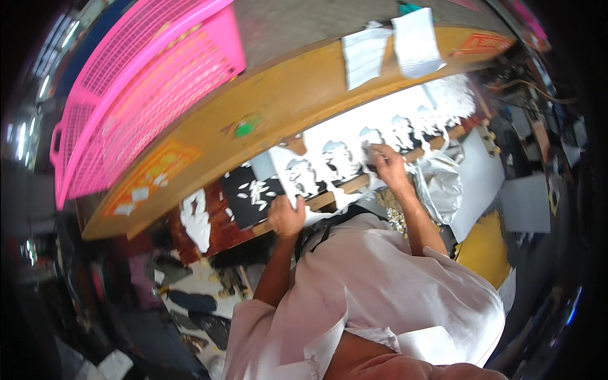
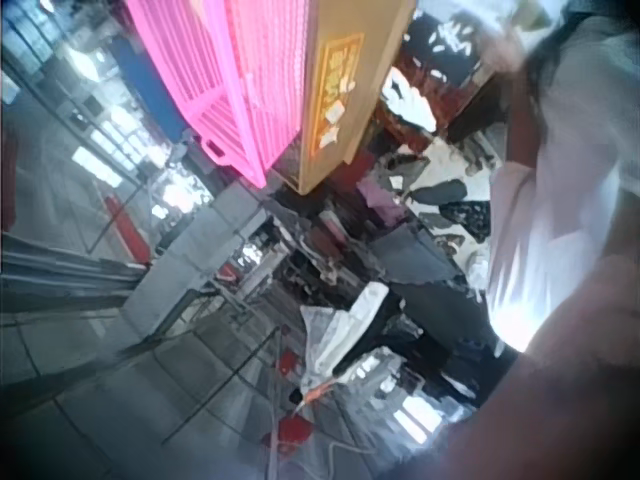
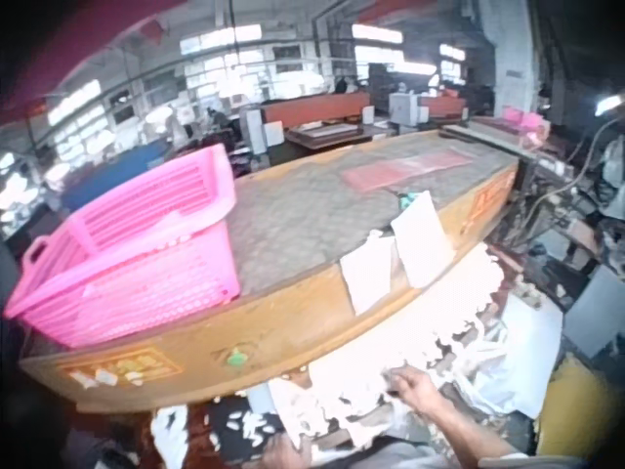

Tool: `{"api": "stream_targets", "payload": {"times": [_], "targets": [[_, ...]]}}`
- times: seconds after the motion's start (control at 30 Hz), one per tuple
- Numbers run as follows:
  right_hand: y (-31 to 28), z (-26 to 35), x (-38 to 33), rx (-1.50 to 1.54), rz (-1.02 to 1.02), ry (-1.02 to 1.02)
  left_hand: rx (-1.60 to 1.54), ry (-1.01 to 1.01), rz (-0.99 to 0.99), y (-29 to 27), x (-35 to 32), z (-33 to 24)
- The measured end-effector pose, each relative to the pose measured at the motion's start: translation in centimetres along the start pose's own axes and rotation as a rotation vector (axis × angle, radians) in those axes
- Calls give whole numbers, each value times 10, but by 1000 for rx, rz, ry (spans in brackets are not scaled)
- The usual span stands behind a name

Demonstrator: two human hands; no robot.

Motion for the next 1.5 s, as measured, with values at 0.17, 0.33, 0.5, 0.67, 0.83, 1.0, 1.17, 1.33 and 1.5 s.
{"api": "stream_targets", "payload": {"times": [0.17, 0.33, 0.5, 0.67, 0.83, 1.0, 1.17, 1.33, 1.5], "targets": [[-59, 15, 4, -9, -160, 35, 50, -3, -18, 7, -2, 7], [-74, 67, -3, 1, -251, -332, 83, -31, -6, 7, -3, 13], [-121, 48, 37, 167, -438, -1, 83, -49, -17, 5, 0, 11], [-161, 26, 115, -14, -534, -137, 108, -18, -32, 4, 0, 8], [-93, -14, 67, -128, -120, 57, 163, -45, -59, 5, -2, 10], [-29, -28, 22, -451, -37, -488, 129, -101, 40, 8, 1, 9], [-30, -31, 23, -441, -25, -496, 115, -120, 57, 4, 4, 4], [-28, -32, 26, -422, 36, -381, 128, -167, 106, 2, 4, 2], [-40, -33, 15, -492, 129, -314, 41, -227, 91, -5, -16, -9]]}}
Point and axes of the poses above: each hand's wrist, its own x-axis towards the middle knuckle, its own y-axis out of the palm, z = x × y, the point moved 3 cm from there along x, towards the middle knuckle, and after that the axes turned 11 degrees about y, right-handed, at the moved point
